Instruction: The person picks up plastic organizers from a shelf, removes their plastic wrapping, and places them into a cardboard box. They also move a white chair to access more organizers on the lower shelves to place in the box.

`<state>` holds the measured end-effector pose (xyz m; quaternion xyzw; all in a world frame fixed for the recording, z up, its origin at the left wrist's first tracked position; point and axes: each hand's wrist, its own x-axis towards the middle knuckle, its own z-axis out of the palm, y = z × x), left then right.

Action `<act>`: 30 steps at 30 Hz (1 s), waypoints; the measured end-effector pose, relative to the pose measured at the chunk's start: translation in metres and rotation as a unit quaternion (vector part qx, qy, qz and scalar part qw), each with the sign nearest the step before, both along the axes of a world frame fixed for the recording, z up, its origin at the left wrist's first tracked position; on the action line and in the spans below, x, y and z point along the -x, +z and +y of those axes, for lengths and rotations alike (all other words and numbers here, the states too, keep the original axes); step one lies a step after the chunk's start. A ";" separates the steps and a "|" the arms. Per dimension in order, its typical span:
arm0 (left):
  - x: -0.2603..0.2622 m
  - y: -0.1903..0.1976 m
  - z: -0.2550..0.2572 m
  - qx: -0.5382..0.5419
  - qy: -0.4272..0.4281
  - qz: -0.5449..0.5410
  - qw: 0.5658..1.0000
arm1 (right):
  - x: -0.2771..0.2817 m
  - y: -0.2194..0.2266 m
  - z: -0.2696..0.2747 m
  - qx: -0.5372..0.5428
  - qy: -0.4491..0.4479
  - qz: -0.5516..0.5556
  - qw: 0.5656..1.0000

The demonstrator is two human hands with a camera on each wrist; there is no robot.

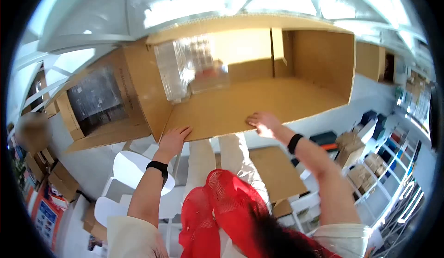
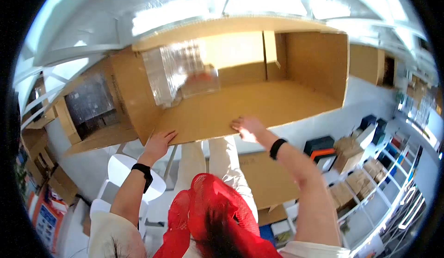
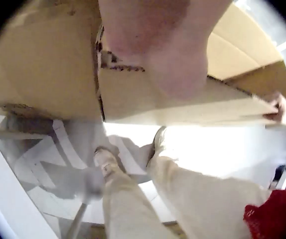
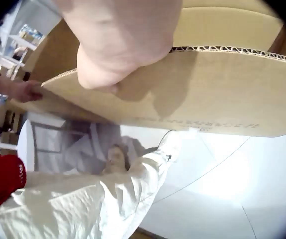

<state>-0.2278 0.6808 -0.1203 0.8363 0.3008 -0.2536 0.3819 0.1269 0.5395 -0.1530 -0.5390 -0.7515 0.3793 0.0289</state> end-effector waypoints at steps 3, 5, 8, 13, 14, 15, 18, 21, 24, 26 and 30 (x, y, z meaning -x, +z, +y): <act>-0.004 0.031 0.020 0.023 0.091 0.043 0.995 | -0.005 0.045 0.049 0.227 -0.145 -0.098 0.958; -0.002 0.077 0.048 -0.007 0.146 -0.072 0.987 | -0.027 0.064 0.056 0.157 -0.138 -0.021 0.978; 0.002 0.184 0.098 -0.122 0.210 -0.147 0.959 | -0.058 0.135 0.080 -0.014 -0.099 -0.031 0.995; 0.047 0.294 0.086 -0.232 0.315 -0.144 0.909 | -0.086 0.270 0.105 -0.072 -0.129 -0.027 0.989; 0.055 0.307 0.076 -0.227 0.317 -0.147 0.909 | -0.088 0.294 0.110 -0.084 -0.125 -0.029 0.988; 0.062 0.317 0.065 -0.223 0.320 -0.150 0.908 | -0.087 0.313 0.112 -0.105 -0.124 -0.024 0.986; 0.084 0.335 0.027 -0.122 0.334 -0.100 0.929 | -0.079 0.357 0.127 -0.146 -0.110 0.009 0.983; 0.115 0.331 0.007 -0.140 0.325 -0.109 0.929 | -0.064 0.411 0.161 -0.173 -0.131 0.008 0.976; 0.145 0.339 0.019 -0.204 0.336 -0.109 0.913 | -0.031 0.458 0.209 -0.274 -0.135 0.055 0.951; 0.149 0.381 0.032 -0.246 0.348 -0.150 0.892 | 0.009 0.506 0.238 -0.371 -0.111 0.106 0.916; 0.166 0.453 0.077 -0.327 0.317 -0.192 0.869 | 0.107 0.588 0.283 -0.411 -0.099 0.225 0.878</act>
